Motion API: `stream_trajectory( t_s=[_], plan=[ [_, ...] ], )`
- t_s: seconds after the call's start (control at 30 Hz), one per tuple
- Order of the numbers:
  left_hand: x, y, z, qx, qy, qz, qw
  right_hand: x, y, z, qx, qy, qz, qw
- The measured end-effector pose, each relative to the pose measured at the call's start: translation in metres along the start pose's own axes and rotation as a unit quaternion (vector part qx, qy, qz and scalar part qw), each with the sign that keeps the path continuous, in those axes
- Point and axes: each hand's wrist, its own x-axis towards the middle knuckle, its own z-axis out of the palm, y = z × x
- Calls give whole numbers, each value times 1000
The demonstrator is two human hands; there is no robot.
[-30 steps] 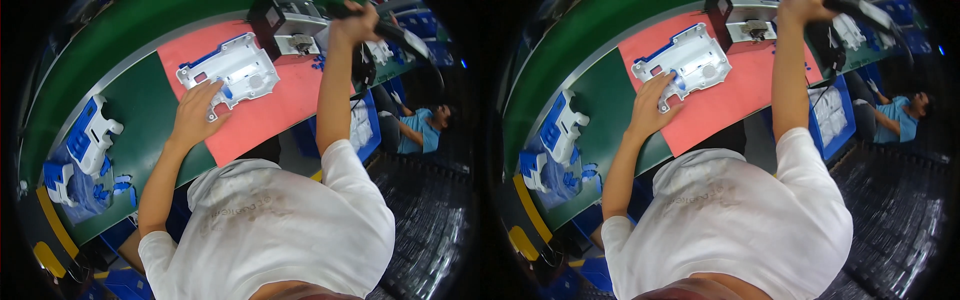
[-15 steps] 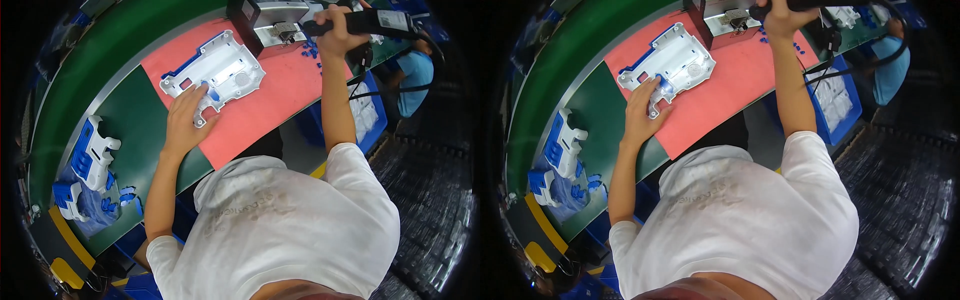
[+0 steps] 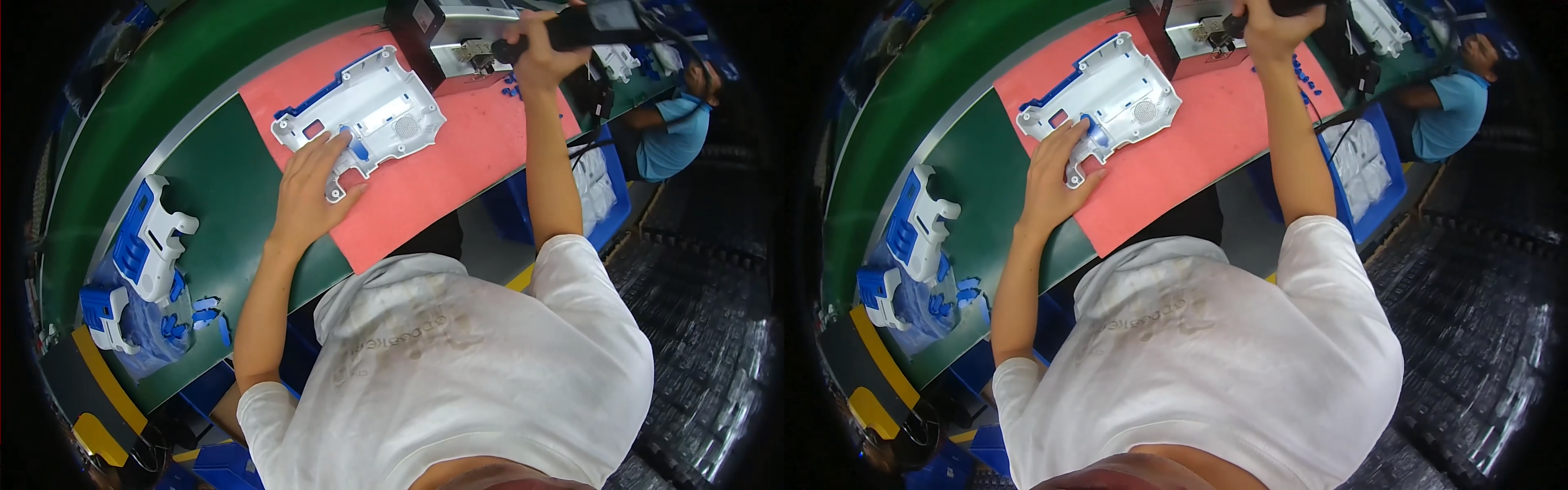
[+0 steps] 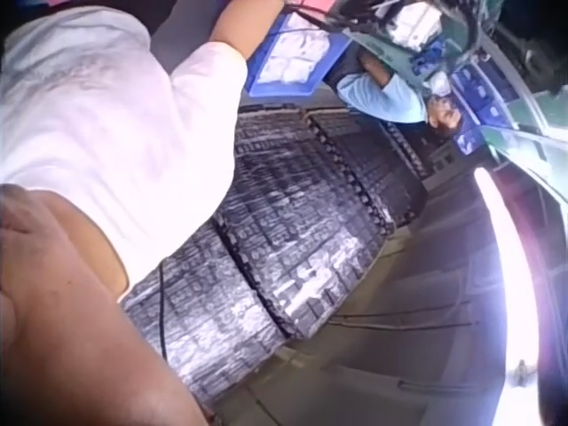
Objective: Assembling plastic housing components using an electric screwdriver on an industrial assembly line.
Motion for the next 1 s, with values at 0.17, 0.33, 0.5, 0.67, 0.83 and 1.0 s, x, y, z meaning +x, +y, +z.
stream_trajectory(
  t_s=[0.17,0.33,0.5,0.67,0.83,1.0],
  plan=[
    [-3,-3,-1,-5,6,3,1000,0,17,-22,-92,-80,170,978],
    [-4,-4,-2,-8,6,5,1000,-14,-18,-16,108,-106,113,982],
    [-7,-7,-3,-4,13,1,1000,-59,-48,34,204,-181,139,952],
    [-4,-8,-3,-47,13,8,999,-103,-43,82,208,-235,159,936],
    [-6,-7,-4,-50,2,-5,999,-114,-46,102,184,-176,199,946],
    [-8,-10,-1,-52,25,0,998,-119,-40,105,150,-168,240,944]
  ],
)
